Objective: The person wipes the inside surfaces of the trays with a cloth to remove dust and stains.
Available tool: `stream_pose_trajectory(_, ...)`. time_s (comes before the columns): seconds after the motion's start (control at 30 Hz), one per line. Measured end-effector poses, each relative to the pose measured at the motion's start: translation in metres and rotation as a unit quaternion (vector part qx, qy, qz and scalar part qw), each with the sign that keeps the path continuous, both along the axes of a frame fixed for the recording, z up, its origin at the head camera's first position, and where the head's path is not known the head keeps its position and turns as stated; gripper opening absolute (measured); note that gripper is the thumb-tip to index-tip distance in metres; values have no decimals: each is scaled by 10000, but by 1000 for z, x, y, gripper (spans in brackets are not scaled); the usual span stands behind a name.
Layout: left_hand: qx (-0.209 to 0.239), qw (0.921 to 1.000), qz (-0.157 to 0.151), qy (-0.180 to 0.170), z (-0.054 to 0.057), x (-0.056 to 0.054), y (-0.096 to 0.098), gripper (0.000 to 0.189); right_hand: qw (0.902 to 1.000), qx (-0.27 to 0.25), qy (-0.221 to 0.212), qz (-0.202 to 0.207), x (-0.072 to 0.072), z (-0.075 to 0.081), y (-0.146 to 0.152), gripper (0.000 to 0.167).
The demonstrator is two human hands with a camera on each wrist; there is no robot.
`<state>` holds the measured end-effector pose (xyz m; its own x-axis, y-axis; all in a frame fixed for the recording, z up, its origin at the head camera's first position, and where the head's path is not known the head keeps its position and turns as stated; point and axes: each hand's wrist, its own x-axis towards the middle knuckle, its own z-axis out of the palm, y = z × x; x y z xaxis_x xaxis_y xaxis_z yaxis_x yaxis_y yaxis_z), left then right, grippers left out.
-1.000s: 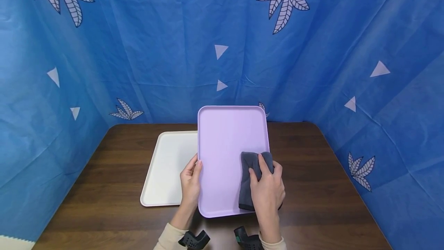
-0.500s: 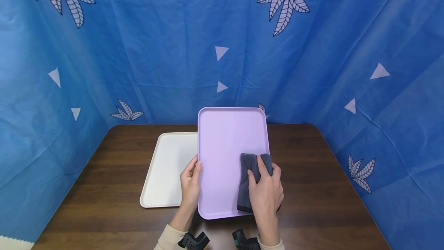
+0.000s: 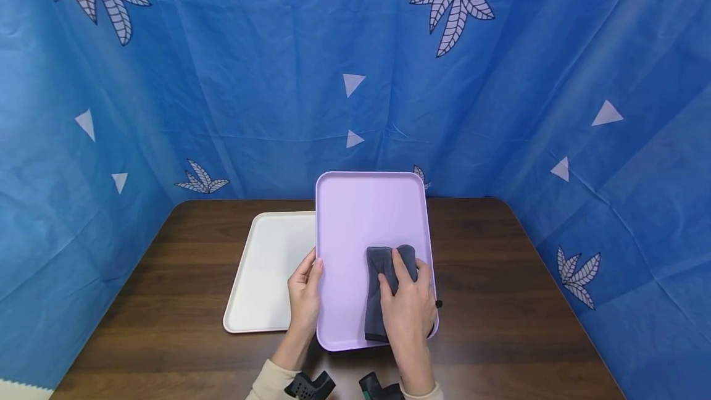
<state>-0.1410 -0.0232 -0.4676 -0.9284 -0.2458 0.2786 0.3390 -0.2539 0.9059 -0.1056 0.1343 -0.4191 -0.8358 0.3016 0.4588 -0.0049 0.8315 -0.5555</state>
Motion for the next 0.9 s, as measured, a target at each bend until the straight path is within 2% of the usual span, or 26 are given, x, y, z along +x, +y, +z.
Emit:
stream_pose_trajectory(0.17,22,10000,-67,-3,0,0,-1,38,9991,193,307,215,-1,-2,-9,54)
stream_pose_trajectory(0.53,77,9998,-126,-92,0,2,-1,39,9954,471,591,581,3,-1,-30,55)
stream_pose_trajectory(0.9,78,9996,-214,-160,0,3,0,40,9914,630,646,949,9,0,-44,55)
